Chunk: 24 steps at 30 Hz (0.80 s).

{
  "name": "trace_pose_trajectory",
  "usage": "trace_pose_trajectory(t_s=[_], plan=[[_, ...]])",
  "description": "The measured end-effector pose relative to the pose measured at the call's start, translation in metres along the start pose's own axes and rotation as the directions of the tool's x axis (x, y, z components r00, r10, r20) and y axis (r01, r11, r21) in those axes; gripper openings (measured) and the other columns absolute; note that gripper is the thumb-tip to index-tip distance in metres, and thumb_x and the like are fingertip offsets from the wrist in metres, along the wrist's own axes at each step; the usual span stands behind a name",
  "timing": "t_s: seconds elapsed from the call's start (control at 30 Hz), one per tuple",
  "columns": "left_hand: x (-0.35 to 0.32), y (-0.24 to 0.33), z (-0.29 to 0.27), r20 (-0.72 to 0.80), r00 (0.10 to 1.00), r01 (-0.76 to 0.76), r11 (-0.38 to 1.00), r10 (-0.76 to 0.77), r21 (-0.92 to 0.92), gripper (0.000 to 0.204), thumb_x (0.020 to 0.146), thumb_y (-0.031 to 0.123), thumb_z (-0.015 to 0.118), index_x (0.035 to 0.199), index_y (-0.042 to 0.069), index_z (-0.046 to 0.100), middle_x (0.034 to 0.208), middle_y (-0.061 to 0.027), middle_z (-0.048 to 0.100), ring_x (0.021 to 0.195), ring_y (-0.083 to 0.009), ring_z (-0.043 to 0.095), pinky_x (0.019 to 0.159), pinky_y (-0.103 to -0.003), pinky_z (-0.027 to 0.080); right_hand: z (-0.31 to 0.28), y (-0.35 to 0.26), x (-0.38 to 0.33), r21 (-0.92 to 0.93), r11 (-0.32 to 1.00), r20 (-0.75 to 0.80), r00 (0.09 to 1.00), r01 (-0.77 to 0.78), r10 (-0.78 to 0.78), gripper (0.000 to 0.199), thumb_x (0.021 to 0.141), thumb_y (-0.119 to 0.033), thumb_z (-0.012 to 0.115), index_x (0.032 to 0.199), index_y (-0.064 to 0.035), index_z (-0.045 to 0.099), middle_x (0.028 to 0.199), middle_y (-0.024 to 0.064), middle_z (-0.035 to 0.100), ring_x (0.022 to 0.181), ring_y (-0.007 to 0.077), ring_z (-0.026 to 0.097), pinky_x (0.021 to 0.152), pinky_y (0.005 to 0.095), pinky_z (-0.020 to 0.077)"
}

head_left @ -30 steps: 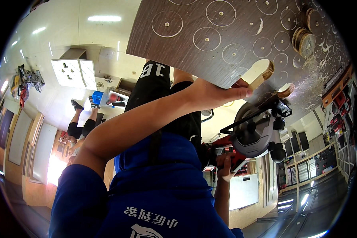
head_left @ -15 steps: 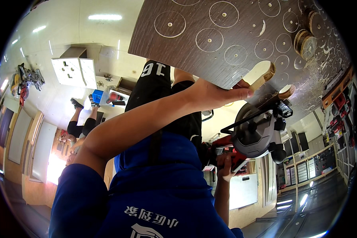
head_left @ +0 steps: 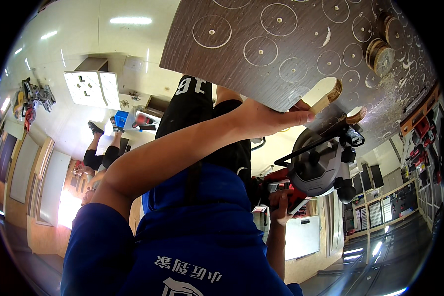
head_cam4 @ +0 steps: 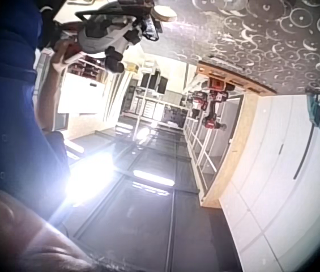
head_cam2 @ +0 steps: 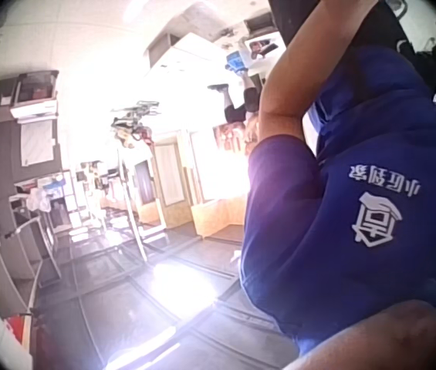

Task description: The person uses a circular saw to cut circular shapes out of a large sheet of wood. They first use a template and a marker to draw circles on the wood, then cut along the lines with the saw.

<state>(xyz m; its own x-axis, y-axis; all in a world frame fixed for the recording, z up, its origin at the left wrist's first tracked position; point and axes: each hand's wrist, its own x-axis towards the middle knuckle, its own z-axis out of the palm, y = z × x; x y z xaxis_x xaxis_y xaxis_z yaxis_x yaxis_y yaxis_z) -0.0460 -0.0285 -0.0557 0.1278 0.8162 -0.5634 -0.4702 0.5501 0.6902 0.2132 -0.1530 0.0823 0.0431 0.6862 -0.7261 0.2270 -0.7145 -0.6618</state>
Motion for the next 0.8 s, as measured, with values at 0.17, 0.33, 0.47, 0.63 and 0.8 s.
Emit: trace_pose_trajectory(t_s=[0.17,0.33,0.47,0.63,0.8], plan=[[-0.0002,-0.0017,-0.0004,-0.002,1.000,-0.020,1.000,0.020,0.010,0.026,0.085,0.026,0.077,0.096,0.003,0.074,0.085,-0.0070,0.073,0.076,-0.0121,0.069,0.069,-0.025,0.056,-0.0027,0.0027,-0.0003,-0.006,1.000,0.009,1.000,0.016,-0.016,0.009,0.094,-0.009,0.053,0.097,-0.0020,0.048,0.059,0.0024,0.045,0.051,0.0108,0.041,0.051,0.0268,0.0384],[-0.0009,0.0017,-0.0020,0.014,1.000,0.018,1.000,-0.018,0.003,0.027,0.086,0.027,0.077,0.096,0.003,0.074,0.084,-0.0071,0.073,0.076,-0.0121,0.069,0.069,-0.025,0.056,-0.0021,0.0016,0.0002,0.005,1.000,0.000,1.000,0.003,-0.003,0.008,0.093,-0.008,0.052,0.095,-0.0021,0.048,0.060,0.0031,0.046,0.050,0.0110,0.042,0.050,0.0269,0.0384],[-0.0016,-0.0022,-0.0007,-0.006,1.000,-0.020,1.000,0.020,-0.024,0.028,0.087,0.031,0.075,0.097,0.004,0.075,0.082,-0.0059,0.073,0.071,-0.0115,0.067,0.063,-0.024,0.054,-0.0015,0.0022,-0.0006,-0.005,1.000,-0.018,1.000,-0.008,0.008,0.007,0.092,-0.007,0.052,0.095,-0.0020,0.048,0.060,0.0031,0.046,0.050,0.0109,0.041,0.049,0.0265,0.0377],[-0.0022,-0.0008,-0.0011,-0.002,1.000,-0.030,0.998,0.030,-0.053,0.029,0.088,0.031,0.075,0.096,0.004,0.075,0.083,-0.0063,0.073,0.074,-0.0123,0.068,0.065,-0.025,0.054,0.0032,-0.0013,0.0012,-0.023,1.000,-0.031,1.000,0.004,-0.005,0.007,0.093,-0.008,0.052,0.093,-0.0020,0.048,0.059,0.0028,0.045,0.049,0.0105,0.040,0.048,0.0263,0.0367],[-0.0020,-0.0004,-0.0026,0.018,1.000,-0.007,0.999,0.008,-0.044,0.029,0.087,0.029,0.075,0.098,0.002,0.074,0.084,-0.0077,0.073,0.075,-0.0123,0.069,0.067,-0.025,0.056,0.0047,-0.0036,0.0025,0.022,1.000,-0.016,1.000,0.005,-0.005,0.007,0.093,-0.008,0.053,0.094,-0.0025,0.049,0.057,0.0020,0.044,0.048,0.0102,0.039,0.048,0.0262,0.0362]])
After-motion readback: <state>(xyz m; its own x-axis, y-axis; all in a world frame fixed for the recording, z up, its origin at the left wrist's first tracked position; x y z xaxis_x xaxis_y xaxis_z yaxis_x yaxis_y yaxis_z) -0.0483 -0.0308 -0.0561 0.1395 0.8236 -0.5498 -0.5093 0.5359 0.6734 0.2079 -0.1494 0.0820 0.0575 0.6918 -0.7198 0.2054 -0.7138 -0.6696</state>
